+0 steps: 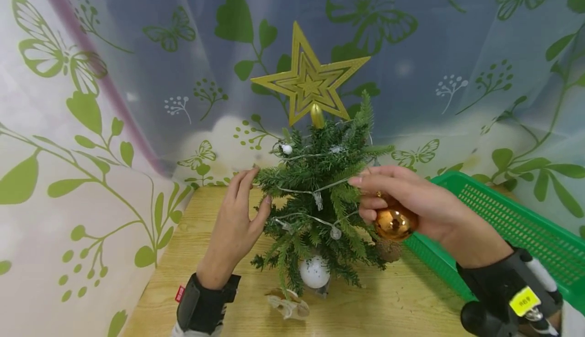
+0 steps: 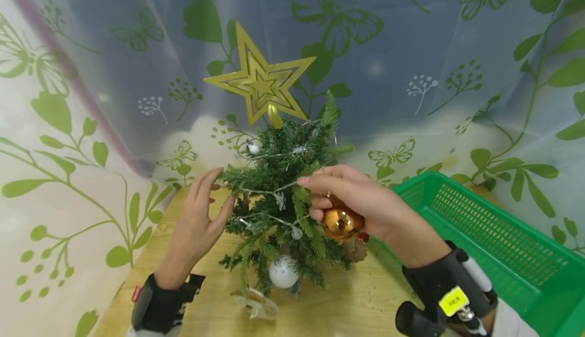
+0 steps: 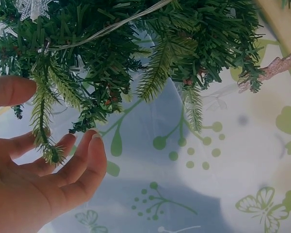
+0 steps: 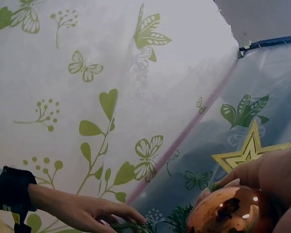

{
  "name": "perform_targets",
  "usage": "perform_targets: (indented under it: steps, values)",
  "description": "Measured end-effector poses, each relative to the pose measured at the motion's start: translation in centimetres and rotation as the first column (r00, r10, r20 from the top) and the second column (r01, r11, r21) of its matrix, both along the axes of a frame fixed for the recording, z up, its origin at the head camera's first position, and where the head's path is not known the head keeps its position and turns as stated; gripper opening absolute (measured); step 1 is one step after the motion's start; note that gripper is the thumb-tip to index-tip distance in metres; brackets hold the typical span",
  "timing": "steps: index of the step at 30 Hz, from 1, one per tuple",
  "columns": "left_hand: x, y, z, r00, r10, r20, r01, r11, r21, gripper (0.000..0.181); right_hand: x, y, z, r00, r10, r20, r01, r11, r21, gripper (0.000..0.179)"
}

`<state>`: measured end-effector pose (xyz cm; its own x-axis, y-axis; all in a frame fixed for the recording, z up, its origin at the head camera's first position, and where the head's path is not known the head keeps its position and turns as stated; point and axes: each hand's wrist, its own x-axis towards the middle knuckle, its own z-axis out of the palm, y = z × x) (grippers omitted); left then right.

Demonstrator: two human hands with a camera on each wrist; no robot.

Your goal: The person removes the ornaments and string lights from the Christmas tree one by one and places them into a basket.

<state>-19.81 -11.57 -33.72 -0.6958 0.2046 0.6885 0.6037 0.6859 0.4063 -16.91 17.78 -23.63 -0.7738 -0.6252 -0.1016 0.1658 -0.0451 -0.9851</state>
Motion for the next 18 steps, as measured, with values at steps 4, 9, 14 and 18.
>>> perform_targets:
  steps: [4, 9, 14, 18]
  values:
    - [-0.1, -0.1, 0.0, 1.0, -0.005, -0.006, 0.005, 1.0, -0.003, 0.057, 0.5, -0.1, 1.4, 0.993, -0.036, -0.109, 0.051, 0.99, 0.133, 0.028]
    - [-0.1, -0.1, 0.1, 1.0, -0.002, -0.01, 0.002, 1.0, -0.01, 0.057, 1.8, -0.8, 2.4, 0.885, -0.044, -0.464, 0.232, 0.904, 0.358, 0.032]
    - [-0.1, -0.2, 0.1, 1.0, 0.001, -0.007, -0.001, 1.0, -0.012, 0.057, 2.9, -1.7, 0.7, 0.226, 0.115, -0.967, 0.655, 0.717, 0.238, 0.04]
    - [0.0, -0.2, 0.0, 1.0, 0.0, -0.015, 0.0, 1.0, -0.024, 0.057, 2.9, -1.5, -0.9, -0.179, 0.108, -0.978, 0.714, 0.698, -0.054, 0.04]
